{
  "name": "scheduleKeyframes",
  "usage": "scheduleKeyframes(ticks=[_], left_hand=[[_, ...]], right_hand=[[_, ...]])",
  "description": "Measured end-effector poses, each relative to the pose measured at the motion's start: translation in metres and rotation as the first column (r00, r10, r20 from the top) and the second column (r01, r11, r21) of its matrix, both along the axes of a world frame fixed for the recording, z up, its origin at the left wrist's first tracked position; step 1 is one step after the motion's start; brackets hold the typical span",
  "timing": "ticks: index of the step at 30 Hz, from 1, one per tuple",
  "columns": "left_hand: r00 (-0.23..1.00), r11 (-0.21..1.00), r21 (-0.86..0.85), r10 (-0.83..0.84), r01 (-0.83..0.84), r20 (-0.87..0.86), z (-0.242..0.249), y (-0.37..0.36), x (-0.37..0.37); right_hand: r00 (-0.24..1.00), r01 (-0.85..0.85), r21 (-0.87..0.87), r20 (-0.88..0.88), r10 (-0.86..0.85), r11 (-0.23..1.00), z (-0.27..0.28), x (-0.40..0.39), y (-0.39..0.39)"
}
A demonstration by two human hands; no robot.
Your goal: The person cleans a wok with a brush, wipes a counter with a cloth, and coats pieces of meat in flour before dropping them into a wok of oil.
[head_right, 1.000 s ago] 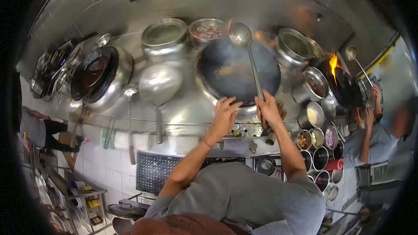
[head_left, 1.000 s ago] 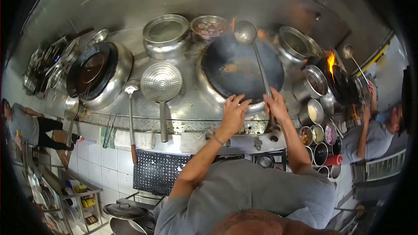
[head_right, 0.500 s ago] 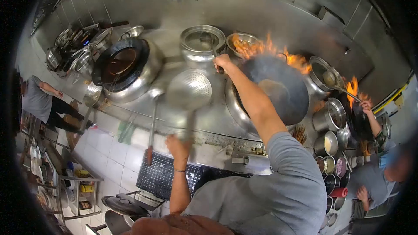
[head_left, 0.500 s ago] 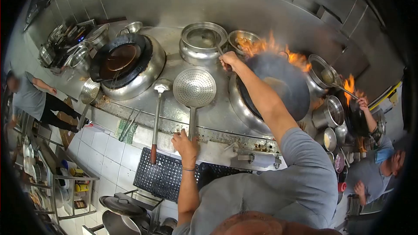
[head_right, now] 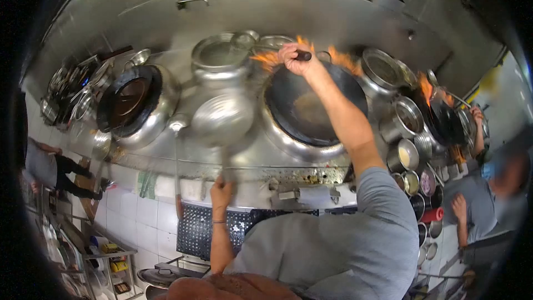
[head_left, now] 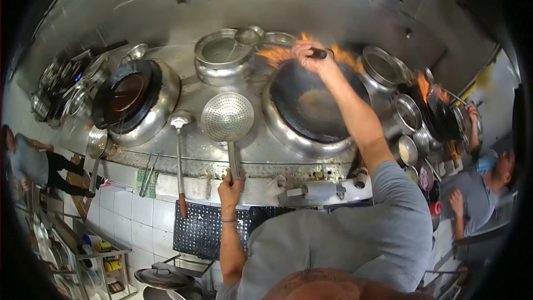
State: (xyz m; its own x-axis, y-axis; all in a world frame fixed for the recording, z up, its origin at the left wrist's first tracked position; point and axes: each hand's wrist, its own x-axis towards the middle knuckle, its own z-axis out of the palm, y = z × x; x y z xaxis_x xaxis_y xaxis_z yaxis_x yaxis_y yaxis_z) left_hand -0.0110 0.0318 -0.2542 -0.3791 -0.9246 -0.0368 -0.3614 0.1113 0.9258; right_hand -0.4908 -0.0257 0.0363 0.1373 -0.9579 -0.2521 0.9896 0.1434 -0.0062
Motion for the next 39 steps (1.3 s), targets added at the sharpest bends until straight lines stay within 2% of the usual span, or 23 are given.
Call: scheduleKeyframes(ticks=[3, 5, 6, 9, 11, 13, 14, 15, 17, 19, 20, 21, 22, 23, 25, 27, 29, 31, 33, 34, 36, 38, 39], left_hand=[[0.999, 1.000, 0.007, 0.014, -0.014, -0.049, 0.013, 0.010, 0.007], [0.959, 0.995, 0.101, -0.015, -0.014, 0.282, 0.048, 0.014, 0.009], [0.958, 0.995, -0.100, 0.046, -0.018, 0.283, 0.011, 0.009, 0.016], [0.910, 0.774, -0.615, 0.133, 0.151, 0.392, 0.081, 0.023, -0.019], [0.977, 0.877, -0.430, -0.191, 0.213, 0.093, 0.113, 0.041, -0.073], [0.814, 0.859, 0.024, -0.476, 0.512, -0.332, 0.168, 0.082, -0.138], [0.761, 0.742, 0.275, -0.456, 0.611, -0.462, 0.177, 0.103, -0.169], [0.723, 0.623, 0.403, -0.428, 0.671, -0.542, 0.188, 0.125, -0.196], [0.621, 0.236, 0.575, -0.244, 0.783, -0.745, 0.161, 0.145, -0.263], [0.036, -0.290, 0.047, -0.043, 0.956, -0.998, 0.091, 0.130, -0.345], [0.048, -0.290, 0.036, 0.033, 0.956, -0.998, 0.089, 0.130, -0.352], [0.058, -0.290, 0.024, 0.110, 0.957, -0.992, 0.087, 0.130, -0.359], [0.353, -0.106, 0.342, 0.114, 0.934, -0.929, 0.124, 0.137, -0.344], [0.608, 0.067, 0.625, 0.174, 0.777, -0.775, 0.155, 0.142, -0.330], [0.701, 0.189, 0.721, 0.169, 0.667, -0.693, 0.171, 0.140, -0.313], [0.621, 0.122, 0.652, 0.216, 0.749, -0.754, 0.137, 0.118, -0.312], [0.654, 0.094, 0.694, 0.266, 0.714, -0.708, 0.158, 0.108, -0.295], [0.599, 0.203, 0.659, 0.286, 0.725, -0.748, 0.179, 0.105, -0.264], [0.288, 0.464, 0.263, 0.018, 0.846, -0.958, 0.166, 0.111, -0.223], [0.324, 0.473, 0.309, 0.052, 0.825, -0.945, 0.180, 0.108, -0.209], [0.354, 0.088, 0.440, 0.465, 0.893, -0.811, 0.189, 0.089, -0.190], [0.459, -0.158, 0.450, 0.536, 0.879, -0.709, 0.141, 0.063, -0.212], [0.514, -0.287, 0.428, 0.545, 0.857, -0.662, 0.125, 0.058, -0.220]], right_hand=[[0.997, 0.057, 0.014, -0.049, -0.056, 0.998, 0.038, 0.002, 0.080], [0.984, 0.131, 0.061, -0.131, -0.122, 0.990, 0.060, 0.016, 0.133], [0.985, 0.109, 0.082, -0.146, -0.096, 0.991, 0.062, 0.018, 0.155], [0.984, 0.101, 0.167, -0.159, -0.075, 0.981, 0.054, 0.019, 0.209], [0.986, 0.086, 0.206, -0.158, -0.054, 0.975, 0.037, 0.019, 0.237], [0.988, 0.056, 0.216, -0.151, -0.024, 0.975, 0.007, 0.020, 0.266], [0.952, 0.260, 0.275, -0.231, -0.199, 0.926, -0.001, 0.036, 0.279], [0.951, 0.279, 0.249, -0.206, -0.231, 0.927, -0.015, 0.043, 0.292], [0.957, 0.171, 0.178, -0.265, -0.121, 0.969, -0.052, 0.050, 0.314], [0.781, 0.473, 0.208, -0.549, -0.299, 0.856, -0.061, 0.098, 0.327], [0.602, 0.407, -0.038, -0.740, -0.299, 0.913, -0.084, 0.103, 0.341], [0.282, 0.497, -0.050, -0.935, -0.216, 0.866, -0.094, 0.112, 0.350], [-0.122, 0.588, -0.008, -0.989, 0.079, 0.809, -0.140, 0.098, 0.369], [-0.387, 0.717, 0.055, -0.798, 0.463, 0.695, -0.187, 0.084, 0.388], [-0.568, 0.795, -0.015, -0.366, 0.737, 0.606, -0.231, 0.095, 0.407], [-0.533, 0.846, -0.008, -0.053, 0.845, 0.533, -0.263, 0.110, 0.420], [-0.410, 0.881, 0.223, -0.077, 0.909, 0.417, -0.276, 0.097, 0.420], [-0.263, 0.833, 0.370, -0.387, 0.884, 0.410, -0.271, 0.084, 0.428], [0.026, 0.742, 0.376, -0.844, 0.536, 0.555, -0.237, 0.070, 0.437], [0.295, 0.722, 0.396, -0.918, 0.266, 0.567, -0.233, 0.051, 0.449], [0.599, 0.659, 0.375, -0.786, -0.154, 0.652, -0.203, 0.024, 0.471], [0.331, 0.669, 0.094, -0.926, -0.181, 0.737, -0.152, 0.037, 0.445], [0.249, 0.732, 0.066, -0.953, -0.175, 0.678, -0.126, 0.050, 0.415]])
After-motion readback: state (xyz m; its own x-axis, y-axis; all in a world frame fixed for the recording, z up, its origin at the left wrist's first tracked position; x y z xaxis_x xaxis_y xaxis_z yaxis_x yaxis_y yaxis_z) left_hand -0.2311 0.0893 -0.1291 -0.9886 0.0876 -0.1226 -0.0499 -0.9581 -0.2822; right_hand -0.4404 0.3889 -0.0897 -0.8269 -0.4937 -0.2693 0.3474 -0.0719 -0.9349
